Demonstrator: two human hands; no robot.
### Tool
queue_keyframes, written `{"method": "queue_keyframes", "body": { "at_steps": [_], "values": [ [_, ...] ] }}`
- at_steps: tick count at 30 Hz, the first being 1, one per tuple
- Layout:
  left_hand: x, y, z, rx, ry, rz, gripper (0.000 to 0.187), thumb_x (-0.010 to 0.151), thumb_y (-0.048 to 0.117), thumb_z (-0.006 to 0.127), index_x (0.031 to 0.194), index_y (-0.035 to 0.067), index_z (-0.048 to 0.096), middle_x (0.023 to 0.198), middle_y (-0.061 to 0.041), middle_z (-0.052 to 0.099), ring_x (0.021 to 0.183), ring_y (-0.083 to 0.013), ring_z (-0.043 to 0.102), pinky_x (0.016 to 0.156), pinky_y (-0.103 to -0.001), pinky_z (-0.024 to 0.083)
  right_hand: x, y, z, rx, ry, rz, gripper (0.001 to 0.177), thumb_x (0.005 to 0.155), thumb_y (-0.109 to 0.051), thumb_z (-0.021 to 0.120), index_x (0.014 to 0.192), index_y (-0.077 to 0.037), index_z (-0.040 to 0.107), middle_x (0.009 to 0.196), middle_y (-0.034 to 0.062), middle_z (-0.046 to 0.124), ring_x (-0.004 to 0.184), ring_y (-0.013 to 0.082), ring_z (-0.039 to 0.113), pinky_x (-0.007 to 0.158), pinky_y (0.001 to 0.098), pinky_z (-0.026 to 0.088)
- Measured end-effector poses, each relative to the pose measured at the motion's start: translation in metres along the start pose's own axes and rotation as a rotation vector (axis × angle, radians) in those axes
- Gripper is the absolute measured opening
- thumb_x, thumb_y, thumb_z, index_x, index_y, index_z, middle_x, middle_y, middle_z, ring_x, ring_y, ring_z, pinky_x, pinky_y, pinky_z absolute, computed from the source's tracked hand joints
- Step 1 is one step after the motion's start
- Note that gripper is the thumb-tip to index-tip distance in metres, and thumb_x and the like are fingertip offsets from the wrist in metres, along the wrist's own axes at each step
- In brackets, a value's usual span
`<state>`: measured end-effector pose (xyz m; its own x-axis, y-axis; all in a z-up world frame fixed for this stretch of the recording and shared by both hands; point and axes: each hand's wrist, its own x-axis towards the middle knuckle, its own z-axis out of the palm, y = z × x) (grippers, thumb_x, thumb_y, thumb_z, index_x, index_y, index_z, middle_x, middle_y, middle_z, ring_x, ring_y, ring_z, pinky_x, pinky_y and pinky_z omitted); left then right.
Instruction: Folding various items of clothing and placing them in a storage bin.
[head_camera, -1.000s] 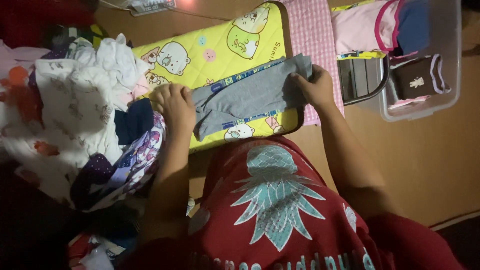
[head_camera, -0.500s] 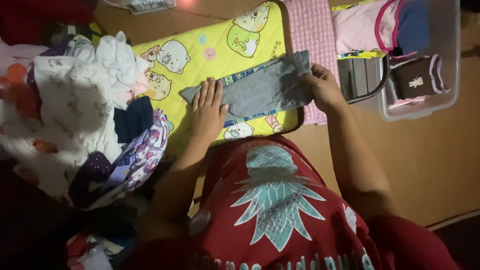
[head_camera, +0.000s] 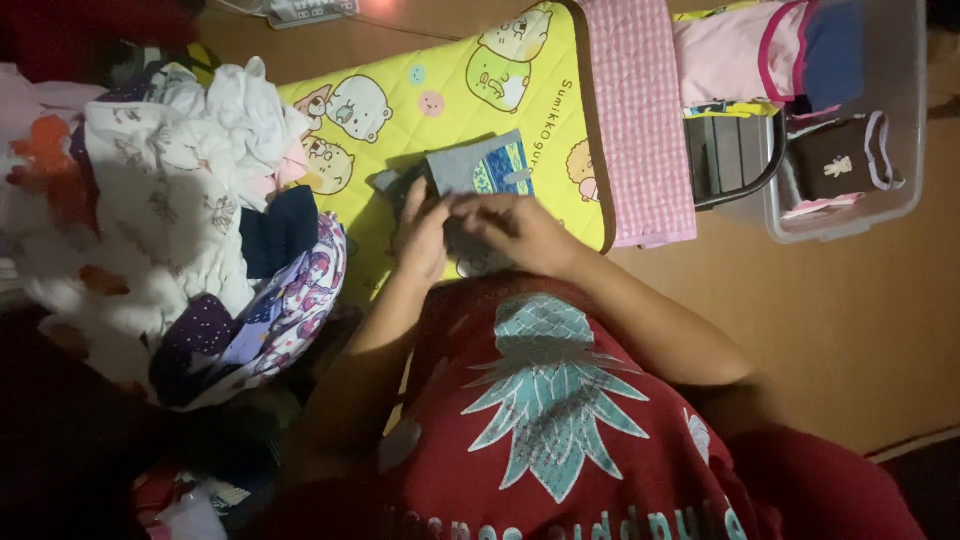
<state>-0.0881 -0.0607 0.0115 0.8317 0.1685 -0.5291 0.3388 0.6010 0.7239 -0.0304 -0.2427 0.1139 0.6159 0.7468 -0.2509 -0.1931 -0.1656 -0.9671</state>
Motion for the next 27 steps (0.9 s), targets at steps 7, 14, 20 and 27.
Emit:
{"method": "queue_keyframes", "body": {
  "at_steps": [7,14,20,27],
  "values": [
    [0.007,-0.012,-0.038,0.234,0.133,0.131,0.048,0.094,-0.002,0.065,0.140,0.004,0.051,0.119,-0.010,0.069,0.105,-0.0169,0.064,0.093,-0.030,0.051,0.008,0.016,-0.022,-0.536,0.444,-0.227,0.037,0.098,-0.002,0.066,0.135,-0.006,0.065,0.128,0.0162,0.068,0.122,0.0326,0.065,0.108,0.0377,0.052],
    [-0.019,0.017,-0.037,0.474,0.068,0.411,0.053,0.101,-0.004,0.057,0.148,0.002,0.033,0.130,-0.015,0.068,0.118,-0.0198,0.065,0.104,-0.029,0.047,0.017,0.038,-0.004,-1.065,0.208,-0.167,0.061,0.106,-0.038,0.050,0.161,-0.015,0.037,0.168,0.0135,0.030,0.154,0.0377,0.026,0.122,0.0588,0.021],
    [-0.043,0.045,-0.010,1.203,0.320,0.500,0.070,0.093,0.003,0.067,0.155,0.001,0.034,0.139,-0.025,0.054,0.125,-0.0333,0.055,0.106,-0.044,0.043,0.024,0.055,0.002,-1.155,0.205,-0.055,0.067,0.108,-0.050,0.039,0.165,-0.016,0.028,0.172,0.0079,0.020,0.159,0.0322,0.016,0.126,0.0586,0.010],
    [-0.047,0.029,0.000,1.650,-0.136,0.734,0.074,0.101,0.029,0.062,0.162,0.003,0.029,0.169,-0.018,0.026,0.158,-0.0360,0.022,0.126,-0.053,0.020,0.030,0.072,0.008,-1.182,0.176,-0.045,0.068,0.107,-0.049,0.040,0.165,-0.019,0.026,0.173,0.0062,0.019,0.160,0.0300,0.016,0.127,0.0584,0.009]
  ]
}}
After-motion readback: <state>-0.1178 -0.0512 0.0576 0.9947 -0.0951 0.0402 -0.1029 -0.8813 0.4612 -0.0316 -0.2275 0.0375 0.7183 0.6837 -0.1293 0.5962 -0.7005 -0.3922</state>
